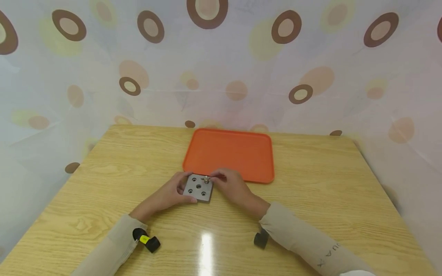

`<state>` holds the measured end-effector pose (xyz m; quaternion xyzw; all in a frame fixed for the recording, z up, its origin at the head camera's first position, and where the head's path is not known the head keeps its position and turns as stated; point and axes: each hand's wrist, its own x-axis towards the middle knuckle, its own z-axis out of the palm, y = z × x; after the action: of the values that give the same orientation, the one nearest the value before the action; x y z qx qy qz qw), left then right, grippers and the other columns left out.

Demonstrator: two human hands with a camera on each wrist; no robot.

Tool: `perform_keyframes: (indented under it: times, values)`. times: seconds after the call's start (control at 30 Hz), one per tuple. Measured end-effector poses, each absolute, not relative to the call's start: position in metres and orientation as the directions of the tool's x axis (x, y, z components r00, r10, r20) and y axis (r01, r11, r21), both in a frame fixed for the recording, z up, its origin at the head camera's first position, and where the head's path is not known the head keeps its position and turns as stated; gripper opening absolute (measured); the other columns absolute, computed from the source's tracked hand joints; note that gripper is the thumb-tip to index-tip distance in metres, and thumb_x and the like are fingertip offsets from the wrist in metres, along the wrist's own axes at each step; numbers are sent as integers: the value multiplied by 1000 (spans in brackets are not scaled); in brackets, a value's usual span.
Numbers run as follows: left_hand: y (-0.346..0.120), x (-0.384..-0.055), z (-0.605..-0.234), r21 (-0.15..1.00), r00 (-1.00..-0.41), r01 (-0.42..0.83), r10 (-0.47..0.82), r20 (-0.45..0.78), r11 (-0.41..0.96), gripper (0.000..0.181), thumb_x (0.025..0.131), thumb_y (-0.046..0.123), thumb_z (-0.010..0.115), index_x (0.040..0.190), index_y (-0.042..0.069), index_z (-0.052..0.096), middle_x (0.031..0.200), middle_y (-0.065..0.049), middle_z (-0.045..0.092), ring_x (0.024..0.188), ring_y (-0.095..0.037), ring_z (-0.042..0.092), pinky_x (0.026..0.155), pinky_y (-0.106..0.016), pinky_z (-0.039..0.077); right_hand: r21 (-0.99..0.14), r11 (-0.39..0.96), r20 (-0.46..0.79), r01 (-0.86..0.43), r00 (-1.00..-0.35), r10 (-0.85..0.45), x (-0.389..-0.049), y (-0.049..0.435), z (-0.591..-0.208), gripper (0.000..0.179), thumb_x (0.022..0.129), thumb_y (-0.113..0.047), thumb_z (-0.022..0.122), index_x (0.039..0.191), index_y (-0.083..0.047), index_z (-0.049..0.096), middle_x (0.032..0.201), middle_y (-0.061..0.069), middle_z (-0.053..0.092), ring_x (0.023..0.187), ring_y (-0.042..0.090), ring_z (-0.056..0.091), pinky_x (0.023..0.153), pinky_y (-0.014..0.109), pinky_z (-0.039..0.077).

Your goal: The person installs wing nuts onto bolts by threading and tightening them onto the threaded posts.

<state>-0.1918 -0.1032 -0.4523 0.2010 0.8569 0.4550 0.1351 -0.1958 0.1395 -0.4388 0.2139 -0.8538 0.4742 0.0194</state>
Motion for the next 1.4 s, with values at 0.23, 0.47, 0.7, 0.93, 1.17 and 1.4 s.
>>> perform_keyframes:
  times: [0.23,0.47,0.7,0.93,1.17,1.4]
  values:
    - [-103,-190,-450,831,-885,223,464,-48,510,94,69,43,80,143,15,31,118,-2,40,88,-15,50,75,-28,46,-795,458,246,-398,-902,-356,-196,139,-439,9,88,-11,65,95,-11,69,94,-4,67,90,9,61,78,28,49]
    - [-102,-190,-448,829,-886,238,463,-29,507,91,69,40,81,142,14,33,118,-4,40,86,-15,50,74,-28,46,-807,441,245,-393,-902,-355,-195,138,-437,9,85,-10,67,95,-9,69,93,-1,68,87,9,61,77,26,49]
    - [-102,-191,-451,837,-884,230,466,-34,497,91,70,40,80,143,15,32,119,-4,40,88,-15,50,76,-29,46,-829,403,243,-387,-900,-363,-195,136,-439,18,84,-12,69,101,-6,66,96,2,66,88,12,62,78,25,49]
    - [-102,-190,-449,838,-882,248,471,-12,486,89,71,36,81,142,13,33,119,-5,40,88,-15,50,75,-28,46,-849,374,229,-372,-898,-375,-195,134,-441,30,84,-11,69,111,-1,62,106,7,64,96,17,62,81,24,48]
    - [-103,-189,-448,833,-879,258,477,-8,490,90,71,37,80,143,13,32,119,-4,40,88,-15,49,75,-28,46,-860,333,240,-387,-882,-405,-196,131,-440,38,83,-9,70,117,2,58,112,13,61,100,22,61,83,25,48]
    - [-103,-189,-449,824,-879,263,477,-9,502,90,71,39,80,143,13,32,120,-4,39,88,-15,48,76,-28,46,-866,314,246,-388,-879,-408,-197,128,-440,36,82,-7,70,115,3,60,112,15,61,100,24,61,82,26,48]
